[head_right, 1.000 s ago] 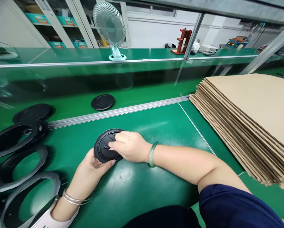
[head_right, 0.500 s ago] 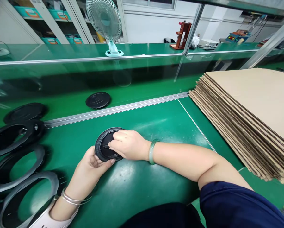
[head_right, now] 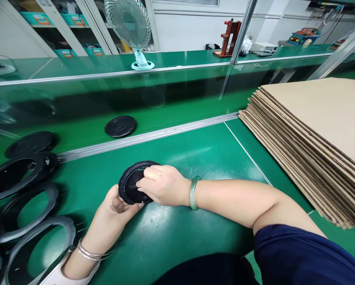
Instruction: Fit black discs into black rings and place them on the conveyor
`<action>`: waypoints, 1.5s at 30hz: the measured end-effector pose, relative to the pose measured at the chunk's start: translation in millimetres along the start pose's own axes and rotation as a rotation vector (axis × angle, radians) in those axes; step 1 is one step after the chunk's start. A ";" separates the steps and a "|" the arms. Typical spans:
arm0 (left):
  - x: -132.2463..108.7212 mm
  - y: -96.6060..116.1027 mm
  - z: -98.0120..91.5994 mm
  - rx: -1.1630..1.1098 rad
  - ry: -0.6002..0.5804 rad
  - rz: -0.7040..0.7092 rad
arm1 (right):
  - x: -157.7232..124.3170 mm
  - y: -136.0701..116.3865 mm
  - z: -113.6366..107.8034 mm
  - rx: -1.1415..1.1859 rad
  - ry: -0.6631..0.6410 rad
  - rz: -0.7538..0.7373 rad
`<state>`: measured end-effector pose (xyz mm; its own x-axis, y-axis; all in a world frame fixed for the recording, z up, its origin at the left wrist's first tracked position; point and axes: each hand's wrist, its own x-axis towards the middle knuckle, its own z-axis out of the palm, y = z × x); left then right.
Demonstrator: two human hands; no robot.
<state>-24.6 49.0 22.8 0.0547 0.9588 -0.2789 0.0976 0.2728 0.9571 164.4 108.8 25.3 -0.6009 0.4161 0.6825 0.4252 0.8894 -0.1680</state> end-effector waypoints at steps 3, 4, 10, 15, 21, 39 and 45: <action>0.0 -0.8 -0.7 0.000 -0.004 0.001 | -0.5 0.0 0.7 -0.007 -0.023 0.014; 0.2 -1.0 -0.9 0.002 -0.006 0.000 | -0.5 0.0 1.0 -0.013 -0.037 0.023; 0.6 -1.5 -1.1 0.020 0.004 0.001 | -1.4 -3.0 2.3 -0.040 -0.141 0.076; -0.4 -3.2 -0.8 0.058 0.024 0.000 | -2.2 -10.6 2.7 -0.088 -0.262 0.124; 0.8 -1.1 0.9 0.023 0.016 -0.036 | -1.1 -13.8 3.4 -0.113 -0.342 0.144; 1.2 -12.3 0.3 0.054 0.086 0.048 | 7.5 12.3 7.7 0.494 -0.088 0.769; -3.0 -8.7 1.3 0.144 0.113 0.059 | 7.2 10.4 13.4 0.516 0.005 0.864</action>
<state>-24.3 43.6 15.2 -0.0461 0.9778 -0.2044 0.2386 0.2095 0.9482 155.5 123.6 18.9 -0.2216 0.9577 0.1837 0.3683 0.2566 -0.8936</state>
